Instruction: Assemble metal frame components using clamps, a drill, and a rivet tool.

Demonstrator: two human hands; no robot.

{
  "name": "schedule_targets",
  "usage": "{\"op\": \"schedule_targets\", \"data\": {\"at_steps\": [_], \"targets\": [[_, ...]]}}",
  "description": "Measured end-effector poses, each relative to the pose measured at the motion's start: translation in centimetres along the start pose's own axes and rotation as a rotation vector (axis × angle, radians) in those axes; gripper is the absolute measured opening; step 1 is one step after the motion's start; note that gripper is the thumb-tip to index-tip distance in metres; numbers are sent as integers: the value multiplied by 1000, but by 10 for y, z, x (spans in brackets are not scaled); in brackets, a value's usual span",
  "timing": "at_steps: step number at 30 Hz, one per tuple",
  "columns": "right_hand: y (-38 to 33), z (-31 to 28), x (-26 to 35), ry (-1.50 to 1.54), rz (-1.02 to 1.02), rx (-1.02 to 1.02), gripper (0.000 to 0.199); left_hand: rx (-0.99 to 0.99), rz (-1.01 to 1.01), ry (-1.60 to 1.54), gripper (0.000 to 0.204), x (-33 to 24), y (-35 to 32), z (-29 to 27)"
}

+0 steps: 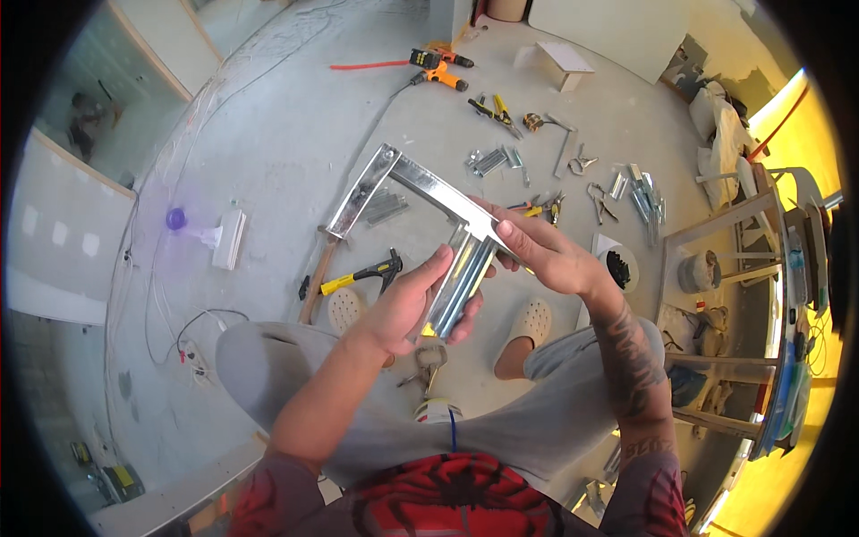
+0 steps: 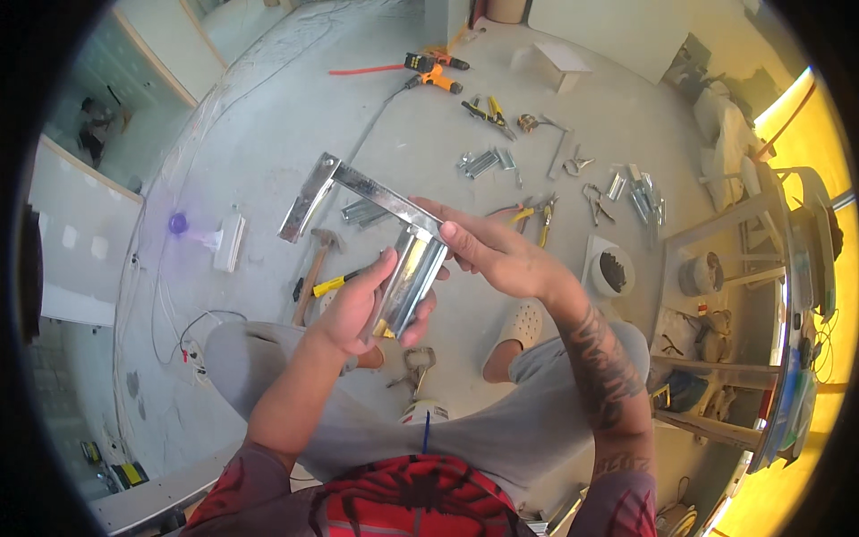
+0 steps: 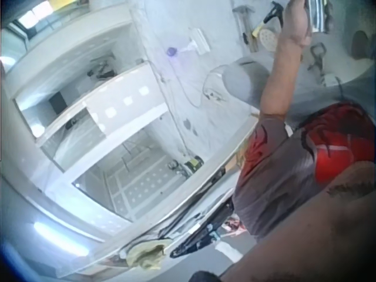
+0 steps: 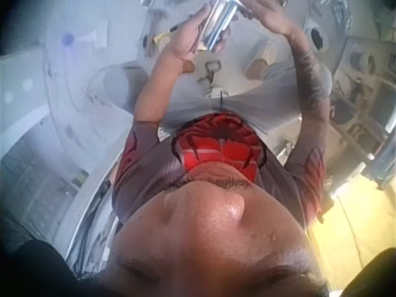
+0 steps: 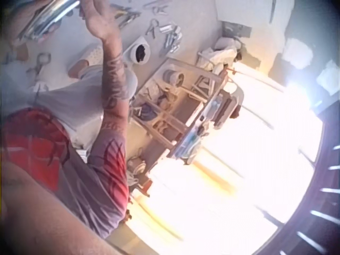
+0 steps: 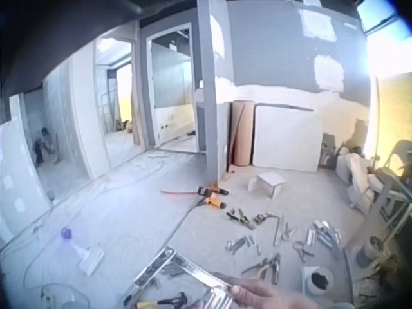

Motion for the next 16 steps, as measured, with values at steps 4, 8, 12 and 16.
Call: {"op": "schedule_targets", "data": {"at_steps": [4,8,12,16], "targets": [[3,4,0,-129,26,-21,65,-183,101,367,61,-7,-1,-9],[3,8,6,-205,60,-101,62,-356,197,647,58,-10,-2,-10],[2,7,9,-289,119,-95,59,-362,372,963,55,-18,-3,-13],[4,9,5,-337,86,-177,63,-359,381,917,52,-18,1,-19]]}}
Point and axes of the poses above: each hand's wrist, its own y-axis towards the middle knuckle, its own z-axis out of the palm, x = y × z, the point moved 3 cm from there along y, towards the middle knuckle, and after that the axes turned 14 degrees about -y, right-handed, at the moved point
